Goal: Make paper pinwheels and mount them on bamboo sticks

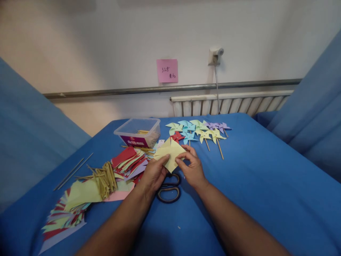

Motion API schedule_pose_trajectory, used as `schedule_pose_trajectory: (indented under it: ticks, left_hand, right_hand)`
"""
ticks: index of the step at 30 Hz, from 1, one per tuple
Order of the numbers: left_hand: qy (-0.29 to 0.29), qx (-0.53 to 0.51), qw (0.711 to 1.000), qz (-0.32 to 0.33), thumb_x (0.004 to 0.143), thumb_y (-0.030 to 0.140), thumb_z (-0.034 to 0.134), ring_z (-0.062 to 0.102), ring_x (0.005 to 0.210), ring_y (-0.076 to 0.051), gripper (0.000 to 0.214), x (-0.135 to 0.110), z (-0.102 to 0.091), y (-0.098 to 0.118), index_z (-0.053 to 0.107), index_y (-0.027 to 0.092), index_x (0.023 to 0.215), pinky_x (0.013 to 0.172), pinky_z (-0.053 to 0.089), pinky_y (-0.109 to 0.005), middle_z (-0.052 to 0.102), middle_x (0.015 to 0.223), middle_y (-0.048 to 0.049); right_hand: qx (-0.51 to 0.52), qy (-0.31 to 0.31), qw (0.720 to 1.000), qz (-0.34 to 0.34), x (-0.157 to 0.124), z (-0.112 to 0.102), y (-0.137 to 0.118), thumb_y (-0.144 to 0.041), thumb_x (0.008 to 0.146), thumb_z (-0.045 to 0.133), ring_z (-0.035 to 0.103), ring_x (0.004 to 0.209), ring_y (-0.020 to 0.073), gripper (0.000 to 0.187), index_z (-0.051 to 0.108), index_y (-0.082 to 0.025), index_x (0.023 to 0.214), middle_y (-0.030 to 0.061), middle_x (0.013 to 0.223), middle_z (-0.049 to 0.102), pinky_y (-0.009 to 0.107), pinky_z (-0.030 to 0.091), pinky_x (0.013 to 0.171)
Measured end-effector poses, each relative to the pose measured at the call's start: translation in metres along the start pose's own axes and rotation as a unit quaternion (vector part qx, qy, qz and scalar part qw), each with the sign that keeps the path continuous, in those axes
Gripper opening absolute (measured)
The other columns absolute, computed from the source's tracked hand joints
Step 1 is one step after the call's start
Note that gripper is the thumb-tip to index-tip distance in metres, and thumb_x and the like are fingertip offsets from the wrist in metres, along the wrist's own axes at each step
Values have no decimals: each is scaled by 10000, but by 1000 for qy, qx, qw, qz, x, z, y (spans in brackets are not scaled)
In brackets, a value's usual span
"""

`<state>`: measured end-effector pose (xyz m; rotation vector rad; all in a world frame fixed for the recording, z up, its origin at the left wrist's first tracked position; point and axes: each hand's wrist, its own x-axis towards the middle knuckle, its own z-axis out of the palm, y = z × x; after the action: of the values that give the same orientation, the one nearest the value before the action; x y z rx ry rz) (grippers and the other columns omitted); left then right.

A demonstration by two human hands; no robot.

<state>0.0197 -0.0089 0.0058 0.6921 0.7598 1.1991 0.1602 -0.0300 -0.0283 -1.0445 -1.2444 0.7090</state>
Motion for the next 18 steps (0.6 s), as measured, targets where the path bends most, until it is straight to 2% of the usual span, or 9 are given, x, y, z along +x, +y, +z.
schedule_pose_trajectory:
  ticks: [5,8,11,15,18]
  left_hand:
    - [50,-21,998,-26,690,125,751,724,862,-263,382,1,1,4,705,100,1068,782,567,-346,764,988,-124]
    - [45,-36,998,-26,703,117,739,718,896,-250,414,3,-1,6,698,130,1114,789,566,-326,766,990,-93]
    - [32,-34,999,-12,699,124,754,710,915,-233,414,3,-2,5,709,156,1109,805,558,-300,768,982,-72]
    - [10,-12,1000,-15,684,140,777,702,795,-200,373,1,0,3,718,130,1052,699,556,-268,762,965,-90]
    - [1,11,999,-32,672,158,789,684,724,-180,391,-1,1,1,707,103,1051,647,547,-263,752,970,-109]
  right_hand:
    - [-44,-15,997,-55,-1,-2,1,-134,802,594,512,1257,255,255,719,-282,969,58,1393,492,457,386,1088]
    - [-93,-55,990,-92,-3,0,1,-110,769,613,457,1321,266,313,715,-289,1003,47,1460,428,469,352,1121]
    - [-121,-76,984,-109,-4,3,1,-169,771,681,414,1361,288,228,721,-281,966,57,1458,438,481,331,1132]
    - [-108,-42,989,-96,-3,3,3,-280,815,700,469,1304,284,27,712,-258,824,76,1363,519,468,358,1105]
    - [-89,-18,994,-68,-1,1,4,-335,842,673,509,1257,269,112,699,-245,782,90,1288,557,444,386,1074]
